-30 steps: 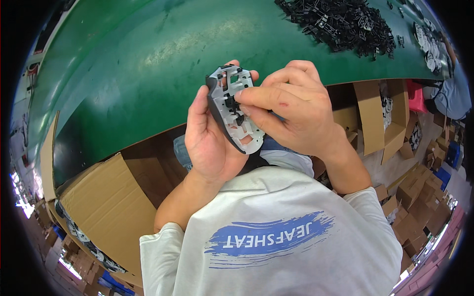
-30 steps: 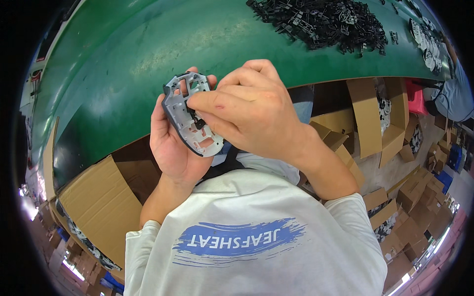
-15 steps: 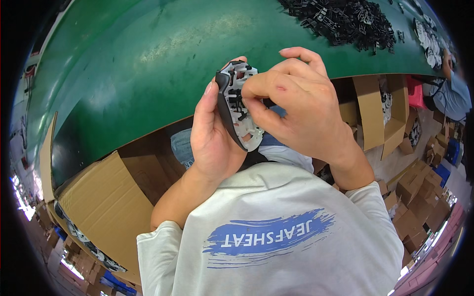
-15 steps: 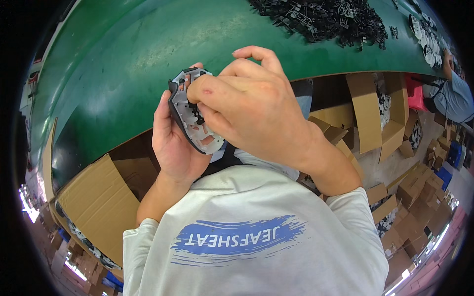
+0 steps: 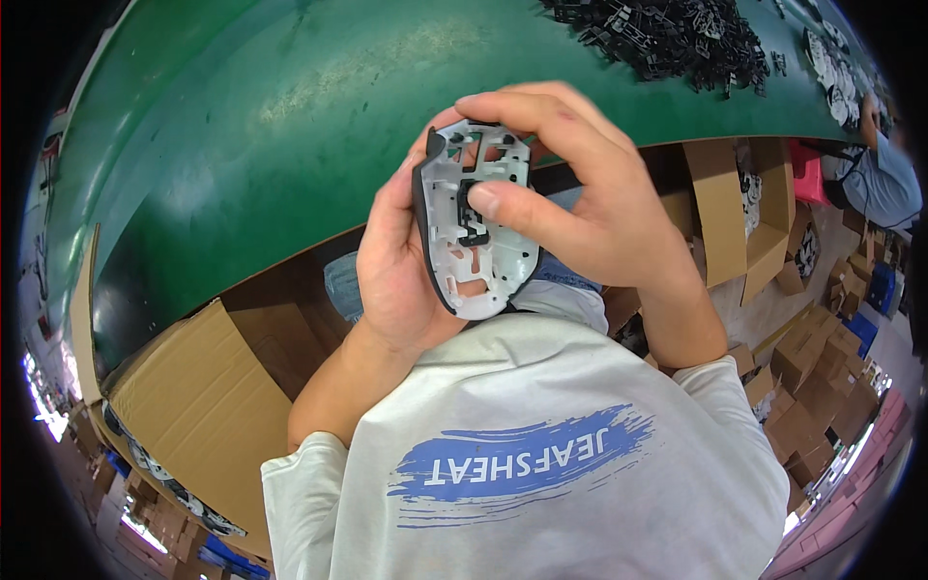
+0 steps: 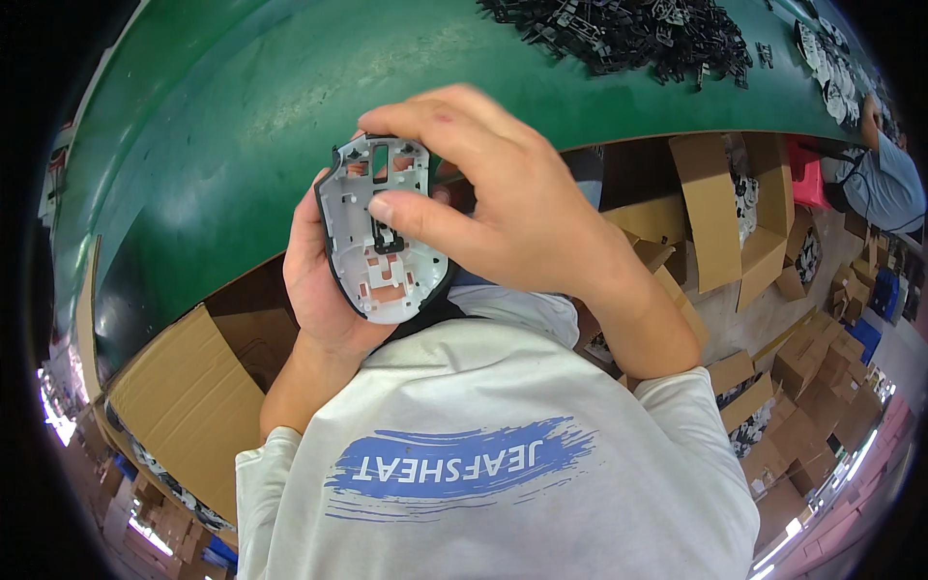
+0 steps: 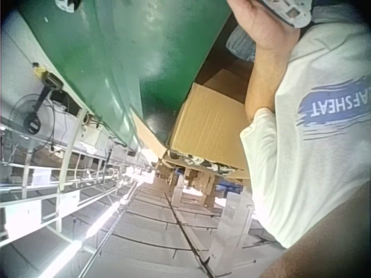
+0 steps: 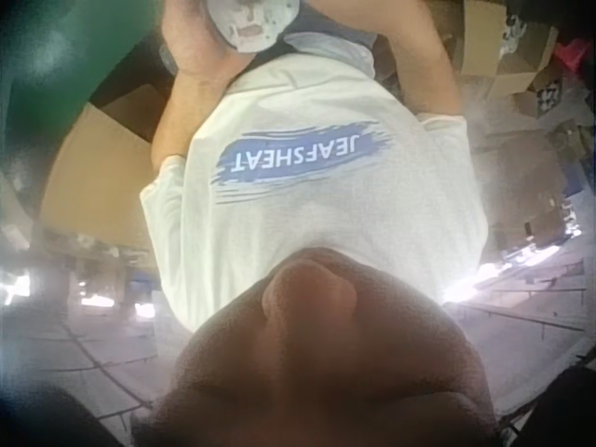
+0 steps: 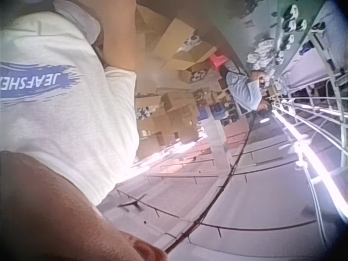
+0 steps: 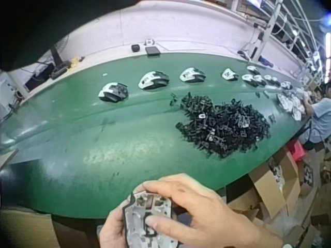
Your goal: The person picks up a mouse shell and a black plastic component by hand, fits the component into the shell, and presses it into place. After repeating this process for several shells, the person places the assembled mouse shells on the conveyor belt.
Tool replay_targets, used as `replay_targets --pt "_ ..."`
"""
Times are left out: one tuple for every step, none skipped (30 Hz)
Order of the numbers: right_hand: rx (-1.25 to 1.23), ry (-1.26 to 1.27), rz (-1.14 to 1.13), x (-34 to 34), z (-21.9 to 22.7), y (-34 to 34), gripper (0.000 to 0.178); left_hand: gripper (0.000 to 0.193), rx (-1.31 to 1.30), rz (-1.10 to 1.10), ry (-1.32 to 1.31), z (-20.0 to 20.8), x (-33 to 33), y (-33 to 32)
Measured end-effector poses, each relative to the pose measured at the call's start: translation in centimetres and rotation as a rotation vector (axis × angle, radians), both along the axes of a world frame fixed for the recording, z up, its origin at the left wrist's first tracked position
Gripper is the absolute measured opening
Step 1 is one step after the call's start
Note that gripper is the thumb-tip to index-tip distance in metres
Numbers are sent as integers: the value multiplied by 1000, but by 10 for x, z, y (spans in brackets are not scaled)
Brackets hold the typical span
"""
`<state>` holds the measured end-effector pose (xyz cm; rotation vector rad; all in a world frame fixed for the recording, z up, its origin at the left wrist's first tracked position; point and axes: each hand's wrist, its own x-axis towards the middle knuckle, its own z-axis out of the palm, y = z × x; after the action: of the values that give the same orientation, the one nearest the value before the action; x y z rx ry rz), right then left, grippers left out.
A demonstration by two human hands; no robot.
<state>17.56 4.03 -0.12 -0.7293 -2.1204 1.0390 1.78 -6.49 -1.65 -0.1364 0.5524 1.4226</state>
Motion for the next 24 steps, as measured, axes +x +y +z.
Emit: replay_targets --pt "-201 -12 -3 -4 -2 -4 42 56 -2 -4 -1 -3 -3 1" --pt "-252 47 -38 -6 -7 -6 42 57 80 -45 -58 -9 -8 2" --pt "-255 47 -43 -4 -5 -4 42 58 161 -85 -116 -13 -10 3" --pt "-214 0 -55 -2 -1 -1 44 54 85 -122 45 1 -7 6" --pt "-174 -46 -66 0 1 1 47 54 78 -126 42 2 -7 3" --pt "-165 -51 -89 -1 0 2 48 52 91 -141 285 2 -7 -1" --pt "-171 -51 -90 -1 -1 2 48 51 105 -155 532 4 -7 -5" --pt "-156 -47 -96 -2 -3 2 47 54 40 -118 635 11 -2 -4" --pt "-142 -42 -100 -3 -5 1 46 54 32 -118 636 6 -2 -4" --pt "-150 -37 -89 -5 -6 -1 46 54 40 -136 733 0 -4 -5" --pt "-161 -41 -95 -5 -6 -2 48 54 46 -154 830 -5 -7 -5" --pt "-172 -45 -99 -5 -7 -4 51 52 45 -88 817 -7 -2 -4" --pt "-181 -37 -84 -6 -11 -6 51 52 30 -79 826 -10 1 -4" --pt "-226 17 -73 -6 -16 -11 56 52 45 -52 876 -13 2 -4" --pt "-271 70 -62 -7 -19 -14 61 52 61 -26 927 -17 3 -4" --pt "-297 5 -15 -5 -18 -18 73 52 97 8 1000 -23 4 -3" --pt "-305 9 -6 -8 -21 -22 73 52 85 11 1006 -27 4 -4" --pt "-329 16 -5 -10 -25 -26 75 52 105 19 1054 -30 4 -4" --pt "-351 20 -13 -10 -29 -29 77 52 131 22 1098 -33 4 -4" --pt "-355 21 -15 -11 -31 -30 77 52 123 -17 1220 -33 2 -7" --pt "-330 20 -39 -14 -33 -32 73 52 122 -22 1220 -36 1 -9" --pt "-304 17 -65 -15 -35 -33 71 51 130 -10 1282 -41 0 -11" --pt "-306 15 -71 -16 -36 -33 71 51 139 3 1343 -43 -1 -12" --pt "-275 6 -62 -16 -38 -33 71 51 141 -3 1340 -44 -2 -14"
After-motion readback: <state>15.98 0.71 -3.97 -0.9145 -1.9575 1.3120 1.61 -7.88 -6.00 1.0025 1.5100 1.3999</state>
